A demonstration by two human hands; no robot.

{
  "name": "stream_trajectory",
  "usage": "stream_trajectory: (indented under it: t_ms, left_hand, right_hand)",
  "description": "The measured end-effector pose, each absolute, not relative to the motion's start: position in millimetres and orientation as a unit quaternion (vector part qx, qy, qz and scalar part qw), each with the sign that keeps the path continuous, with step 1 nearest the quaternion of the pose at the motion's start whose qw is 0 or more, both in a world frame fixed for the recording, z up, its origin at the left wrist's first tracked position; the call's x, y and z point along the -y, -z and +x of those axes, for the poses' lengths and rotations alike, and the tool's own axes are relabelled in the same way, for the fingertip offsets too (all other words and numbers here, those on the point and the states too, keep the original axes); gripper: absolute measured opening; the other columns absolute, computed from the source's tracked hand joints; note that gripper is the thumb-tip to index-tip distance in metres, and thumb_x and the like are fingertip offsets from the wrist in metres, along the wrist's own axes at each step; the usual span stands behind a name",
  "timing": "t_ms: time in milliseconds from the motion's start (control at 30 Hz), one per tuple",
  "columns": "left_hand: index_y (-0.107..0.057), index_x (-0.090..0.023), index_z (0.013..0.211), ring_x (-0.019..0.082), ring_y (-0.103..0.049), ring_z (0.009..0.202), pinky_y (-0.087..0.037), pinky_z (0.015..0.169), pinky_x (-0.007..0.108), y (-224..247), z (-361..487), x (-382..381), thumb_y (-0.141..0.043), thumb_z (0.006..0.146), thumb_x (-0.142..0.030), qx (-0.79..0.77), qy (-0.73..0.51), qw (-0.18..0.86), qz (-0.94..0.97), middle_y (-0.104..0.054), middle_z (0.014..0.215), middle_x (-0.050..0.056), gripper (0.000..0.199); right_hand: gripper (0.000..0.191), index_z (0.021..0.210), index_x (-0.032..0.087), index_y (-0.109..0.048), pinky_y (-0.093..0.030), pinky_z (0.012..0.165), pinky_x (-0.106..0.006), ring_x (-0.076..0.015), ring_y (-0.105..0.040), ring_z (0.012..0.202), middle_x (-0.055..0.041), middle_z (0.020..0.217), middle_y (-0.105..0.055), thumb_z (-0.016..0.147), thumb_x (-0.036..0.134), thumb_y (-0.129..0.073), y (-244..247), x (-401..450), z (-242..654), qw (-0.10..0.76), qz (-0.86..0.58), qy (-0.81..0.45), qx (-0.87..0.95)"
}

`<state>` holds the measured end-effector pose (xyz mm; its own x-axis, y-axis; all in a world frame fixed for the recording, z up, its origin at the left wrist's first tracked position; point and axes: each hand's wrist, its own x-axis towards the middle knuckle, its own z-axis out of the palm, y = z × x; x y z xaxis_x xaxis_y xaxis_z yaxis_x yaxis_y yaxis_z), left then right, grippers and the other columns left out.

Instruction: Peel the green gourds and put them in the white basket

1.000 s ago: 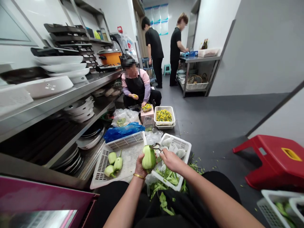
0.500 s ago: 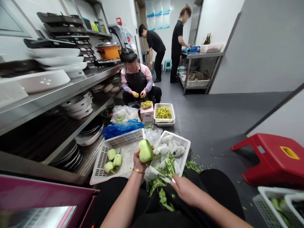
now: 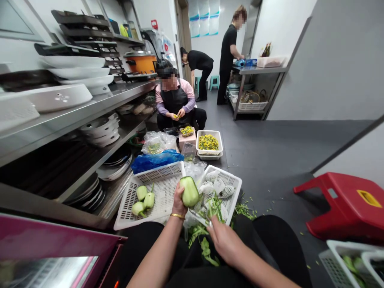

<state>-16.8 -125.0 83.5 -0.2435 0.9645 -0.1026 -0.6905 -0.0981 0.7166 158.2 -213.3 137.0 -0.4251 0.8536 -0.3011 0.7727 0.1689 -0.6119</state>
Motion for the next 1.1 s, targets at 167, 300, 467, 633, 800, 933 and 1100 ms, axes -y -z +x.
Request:
stream_trajectory:
  t_ms: [167,300,467,633,800,933,1100]
  left_hand:
    - [-0.059,-0.019,0.101,0.017,-0.059,0.073,-0.045,0.065,0.026,-84.7,-13.7,123.4,-0.067,0.060,-0.032,-0.354,-0.726,0.552,0.209,-0.062,0.085,0.002,0.044]
    - [-0.059,-0.019,0.103,0.019,-0.060,0.077,-0.046,0.068,0.028,-87.5,-8.5,129.7,-0.067,0.061,-0.032,-0.349,-0.713,0.562,0.233,-0.064,0.090,0.004,0.044]
    - [-0.059,-0.019,0.102,0.018,-0.060,0.076,-0.046,0.067,0.026,-87.3,-11.9,131.1,-0.069,0.060,-0.030,-0.336,-0.729,0.549,0.234,-0.064,0.090,0.003,0.044]
    - [-0.061,-0.019,0.098,0.019,-0.061,0.069,-0.049,0.064,0.031,-85.1,-21.6,125.7,-0.067,0.062,-0.042,-0.312,-0.726,0.609,0.067,-0.064,0.079,0.003,0.043]
    - [-0.061,-0.017,0.092,0.024,-0.062,0.069,-0.051,0.066,0.045,-73.0,-17.8,129.4,-0.064,0.068,-0.046,-0.296,-0.636,0.713,-0.003,-0.066,0.077,0.007,0.039]
    - [-0.061,-0.014,0.094,0.027,-0.064,0.076,-0.050,0.072,0.047,-68.6,-12.8,135.3,-0.065,0.065,-0.029,-0.310,-0.602,0.735,0.039,-0.068,0.079,0.009,0.033]
    - [-0.061,-0.013,0.097,0.030,-0.065,0.078,-0.050,0.074,0.047,-78.7,-12.7,138.0,-0.063,0.066,-0.051,-0.258,-0.588,0.761,0.097,-0.068,0.082,0.012,0.049]
  right_hand:
    - [0.024,0.102,0.020,-0.048,-0.037,0.066,-0.028,-0.0228,-0.064,0.079,-0.0083,0.083,-0.067,0.093,0.031,-0.029,-154.3,211.0,175.4,0.023,-0.540,-0.342,0.769]
    - [0.025,0.107,0.017,-0.045,-0.037,0.070,-0.028,-0.0241,-0.062,0.087,-0.0118,0.090,-0.066,0.094,0.028,-0.028,-191.7,165.3,147.9,0.078,-0.556,-0.286,0.777]
    - [0.025,0.109,0.014,-0.043,-0.035,0.066,-0.028,-0.0250,-0.064,0.084,-0.0140,0.089,-0.068,0.094,0.027,-0.028,-179.9,178.6,132.0,0.033,-0.563,-0.276,0.778]
    - [0.025,0.102,0.019,-0.046,-0.038,0.067,-0.028,-0.0231,-0.064,0.082,-0.0118,0.088,-0.068,0.093,0.028,-0.025,-145.1,231.9,179.0,-0.044,-0.531,-0.344,0.773]
    - [0.024,0.095,0.021,-0.047,-0.040,0.071,-0.028,-0.0226,-0.063,0.086,-0.0101,0.090,-0.066,0.091,0.032,-0.026,-151.3,206.2,204.1,0.008,-0.558,-0.334,0.760]
    - [0.023,0.094,0.020,-0.048,-0.040,0.073,-0.029,-0.0223,-0.061,0.086,-0.0095,0.091,-0.065,0.091,0.031,-0.028,-169.6,164.4,185.2,0.070,-0.557,-0.308,0.768]
    - [0.023,0.094,0.017,-0.049,-0.038,0.072,-0.028,-0.0225,-0.060,0.087,-0.0110,0.091,-0.065,0.092,0.028,-0.030,-178.5,141.7,152.3,0.101,-0.547,-0.290,0.778]
